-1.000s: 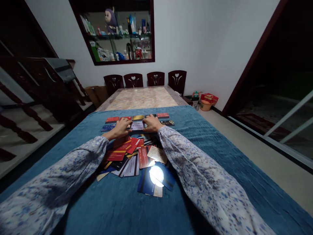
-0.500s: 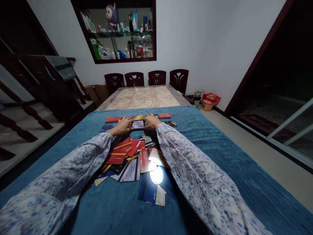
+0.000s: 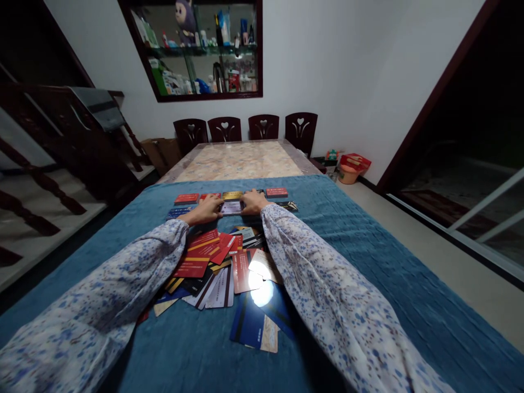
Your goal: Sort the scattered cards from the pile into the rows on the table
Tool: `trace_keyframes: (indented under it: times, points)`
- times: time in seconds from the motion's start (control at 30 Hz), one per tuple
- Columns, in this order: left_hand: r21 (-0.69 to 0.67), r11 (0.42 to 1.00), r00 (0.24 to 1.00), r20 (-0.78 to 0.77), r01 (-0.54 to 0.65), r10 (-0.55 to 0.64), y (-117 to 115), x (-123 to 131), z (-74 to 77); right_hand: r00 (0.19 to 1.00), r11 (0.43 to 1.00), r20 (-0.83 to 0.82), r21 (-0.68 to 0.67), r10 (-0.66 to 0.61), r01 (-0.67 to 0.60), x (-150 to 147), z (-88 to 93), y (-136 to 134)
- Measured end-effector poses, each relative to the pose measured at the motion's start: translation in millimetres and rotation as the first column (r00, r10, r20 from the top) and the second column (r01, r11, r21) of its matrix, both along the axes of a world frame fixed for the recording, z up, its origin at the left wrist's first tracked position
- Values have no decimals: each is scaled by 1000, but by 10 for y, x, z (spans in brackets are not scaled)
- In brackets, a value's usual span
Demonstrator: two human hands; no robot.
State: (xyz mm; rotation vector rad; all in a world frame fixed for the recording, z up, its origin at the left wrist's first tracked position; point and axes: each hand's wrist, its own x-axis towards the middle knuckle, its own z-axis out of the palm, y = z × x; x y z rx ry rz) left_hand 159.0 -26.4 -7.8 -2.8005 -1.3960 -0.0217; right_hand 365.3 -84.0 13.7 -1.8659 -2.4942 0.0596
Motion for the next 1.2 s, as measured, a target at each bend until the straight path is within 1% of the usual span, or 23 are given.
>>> trace_keyframes:
  times: [0.2,0.33,0.57,0.77,0.87,1.2]
  points:
    - [-20,1000,1000,-10,-5,5,5,3,35,1000,999,10,-30,11,-10,19,14,31]
    - [-32,999,1000,-5,23,-24,14,-8,54,999,999,30,-26,26,-25,23,10,45]
    - [-39,998,997,56,58,-55,17,-18,70,997,998,53,-24,53,-52,31,9,46]
    - [-52,995,996,2,87,-87,-37,-5,143,992,995,90,-35,92,-89,23,46,9]
    - [-45,995,996,-23,87,-88,-61,13,166,990,995,109,-45,89,-85,4,53,0]
    - [-70,994,994,-73,80,-85,-76,55,184,989,996,119,-11,85,-84,-23,12,7]
